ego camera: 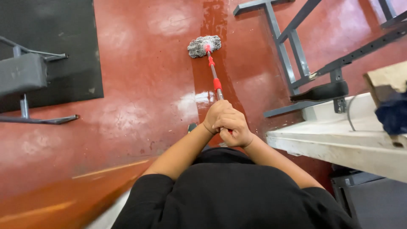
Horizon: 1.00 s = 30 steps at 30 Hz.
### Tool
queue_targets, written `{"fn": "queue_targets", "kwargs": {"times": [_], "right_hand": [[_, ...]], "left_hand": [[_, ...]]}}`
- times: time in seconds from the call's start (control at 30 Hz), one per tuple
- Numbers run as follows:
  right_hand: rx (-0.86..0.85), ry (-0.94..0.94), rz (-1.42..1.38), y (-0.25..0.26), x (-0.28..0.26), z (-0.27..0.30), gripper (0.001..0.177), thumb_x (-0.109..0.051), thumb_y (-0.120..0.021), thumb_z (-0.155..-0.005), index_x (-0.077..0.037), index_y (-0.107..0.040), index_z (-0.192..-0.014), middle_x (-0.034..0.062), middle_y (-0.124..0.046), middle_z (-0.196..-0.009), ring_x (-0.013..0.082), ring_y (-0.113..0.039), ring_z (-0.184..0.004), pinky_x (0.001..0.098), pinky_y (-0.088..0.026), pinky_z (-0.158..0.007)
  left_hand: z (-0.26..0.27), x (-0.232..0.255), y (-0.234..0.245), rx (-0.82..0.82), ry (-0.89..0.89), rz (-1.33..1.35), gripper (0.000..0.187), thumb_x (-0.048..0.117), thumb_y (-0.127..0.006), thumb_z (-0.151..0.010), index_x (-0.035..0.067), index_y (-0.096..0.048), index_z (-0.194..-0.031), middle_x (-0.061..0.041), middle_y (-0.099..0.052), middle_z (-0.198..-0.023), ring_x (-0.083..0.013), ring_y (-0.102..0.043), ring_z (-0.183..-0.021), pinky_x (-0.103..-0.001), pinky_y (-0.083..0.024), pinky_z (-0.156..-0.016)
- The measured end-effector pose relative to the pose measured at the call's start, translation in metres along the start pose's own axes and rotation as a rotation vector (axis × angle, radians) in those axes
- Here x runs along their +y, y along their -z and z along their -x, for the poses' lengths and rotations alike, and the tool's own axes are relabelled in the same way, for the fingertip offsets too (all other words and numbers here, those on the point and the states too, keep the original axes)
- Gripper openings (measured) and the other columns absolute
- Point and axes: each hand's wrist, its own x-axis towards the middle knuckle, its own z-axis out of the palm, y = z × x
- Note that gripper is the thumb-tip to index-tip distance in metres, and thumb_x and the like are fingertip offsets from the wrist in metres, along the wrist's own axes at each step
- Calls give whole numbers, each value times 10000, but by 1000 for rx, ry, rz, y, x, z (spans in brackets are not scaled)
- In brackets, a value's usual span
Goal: Mopping the floor of a gym around the fitness equipment.
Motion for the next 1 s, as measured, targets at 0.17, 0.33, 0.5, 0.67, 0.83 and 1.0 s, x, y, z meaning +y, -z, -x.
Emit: {"fn": "queue_targets", "kwargs": {"times": [0.17,0.33,0.5,0.67,0.83,1.0], "right_hand": [[17,14,3,-30,51,-56,205,-22,-543,-766,-95,-733,-743,12,-631,-638,219,-593,-554,343,-539,-633],[35,-28,69,-49,101,-92,209,-46,-536,-761,-102,-737,-753,17,-609,-626,214,-581,-543,342,-530,-654],[47,-114,122,-68,137,-110,209,-65,-547,-774,-121,-747,-757,46,-618,-665,256,-571,-576,357,-518,-678],[46,-106,151,-80,154,-130,214,-50,-536,-795,-117,-733,-748,54,-632,-669,253,-585,-580,349,-511,-701],[58,-90,200,-86,170,-138,205,-52,-554,-790,-133,-736,-741,54,-661,-694,274,-592,-608,375,-524,-727],[79,-89,161,-91,191,-134,184,-59,-555,-778,-133,-702,-695,40,-616,-673,256,-585,-610,368,-524,-729]], "left_hand": [[-42,-45,54,-10,-24,60,100,40,-618,-738,103,-555,-692,-45,-524,-705,-218,-464,-622,-334,-430,-618],[-84,-101,94,-27,-71,107,80,73,-642,-728,90,-563,-721,-57,-542,-734,-238,-485,-651,-353,-455,-661],[-33,-231,49,-209,-254,71,376,539,-442,-1005,246,-673,-1042,46,-532,-828,-157,-524,-752,-309,-445,-764],[-60,-243,80,-469,-206,-11,298,458,-446,-1011,270,-454,-781,90,-436,-603,-132,-447,-572,-275,-411,-635],[-67,-253,95,-511,-204,193,344,528,-393,-1046,247,-549,-922,85,-489,-760,-120,-481,-715,-277,-417,-781],[-116,-252,114,-764,-139,114,426,292,-567,-990,294,-299,-659,129,-344,-390,-78,-320,-361,-266,-325,-464]]}}
